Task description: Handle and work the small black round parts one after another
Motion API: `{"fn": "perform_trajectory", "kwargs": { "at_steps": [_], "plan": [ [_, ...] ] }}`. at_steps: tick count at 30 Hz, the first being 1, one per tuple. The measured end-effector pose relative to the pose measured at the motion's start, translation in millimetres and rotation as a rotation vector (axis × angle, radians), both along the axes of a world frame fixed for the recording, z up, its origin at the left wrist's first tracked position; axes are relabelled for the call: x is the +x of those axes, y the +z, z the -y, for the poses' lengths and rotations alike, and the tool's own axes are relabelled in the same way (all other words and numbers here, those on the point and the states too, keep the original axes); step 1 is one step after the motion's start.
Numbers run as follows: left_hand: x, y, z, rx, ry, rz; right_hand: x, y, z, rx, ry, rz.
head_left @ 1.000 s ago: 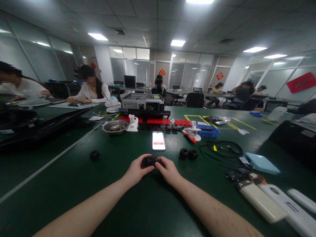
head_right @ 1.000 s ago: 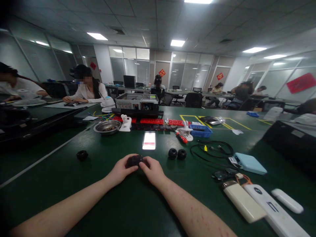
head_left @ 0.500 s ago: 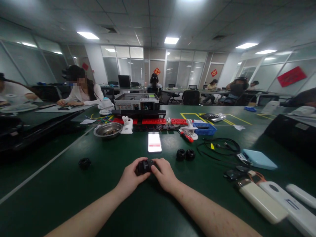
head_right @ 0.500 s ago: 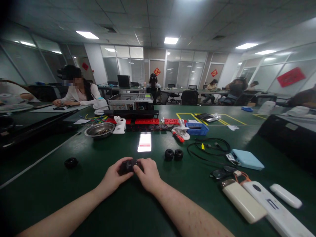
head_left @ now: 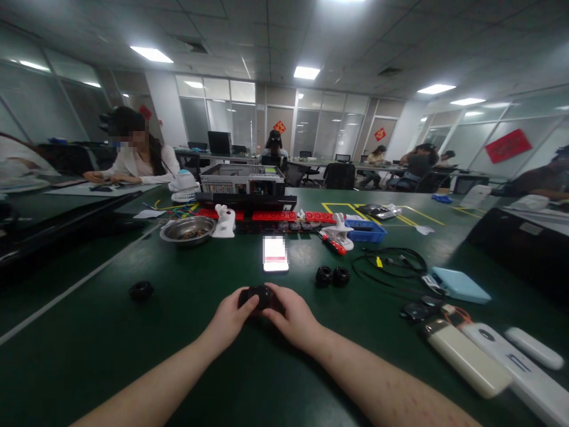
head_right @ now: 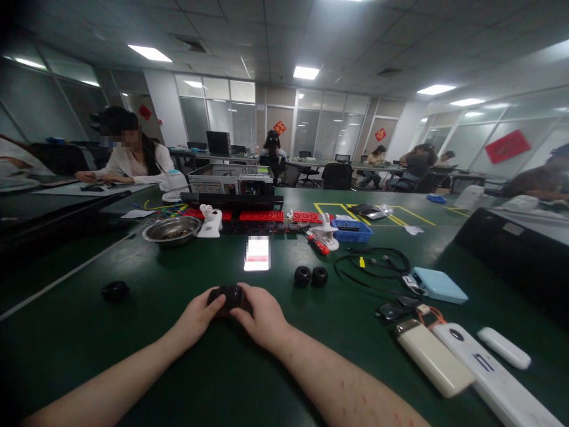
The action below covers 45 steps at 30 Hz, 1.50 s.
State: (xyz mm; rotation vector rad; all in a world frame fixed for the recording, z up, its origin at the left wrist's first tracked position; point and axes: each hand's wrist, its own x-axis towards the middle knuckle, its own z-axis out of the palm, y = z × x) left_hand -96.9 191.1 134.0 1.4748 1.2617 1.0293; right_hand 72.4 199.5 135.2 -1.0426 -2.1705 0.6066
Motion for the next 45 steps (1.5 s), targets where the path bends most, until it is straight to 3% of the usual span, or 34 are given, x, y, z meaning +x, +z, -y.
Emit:
{"fn": "perform_trajectory", "kwargs": {
  "at_steps": [4,12,17,25,32,34,39,45],
  "plan": [
    [-1,3.0,2,-0.090,-0.011,0.042,2,2.4,6,0.036,-0.006,0.099],
    [5,9.2,13,0.084,-0.007,-0.008,-1,-9.7,-3,-0.051,-0.123,-0.036],
    [4,2.8,11,0.100,-0.050,0.000,2,-12.5,-10,-0.111,-0.061,-0.038],
    [0,0.0,5,-0.021,-0.025,0.068,6,-11.3,-11,-0.150,0.011,-0.091],
    [-4,-1.0,-4,-0.199,-0.058,-0.008,1,-1.7,2,-0.044,-0.012,-0.040],
    [-3,-0.3,-4,-0.167,-0.052,-0.022,-1,-4.7,3,-0.066,-0.034,-0.055],
    [-4,0.8,0,0.104,0.047,-0.037,-4,-15.9,-1,-0.185,-0.055,-0.171],
    [-4,7.6,8,0.150,0.088,-0.048,-1,-18.0,-8,-0.311,0.081,-0.423]
  ]
}}
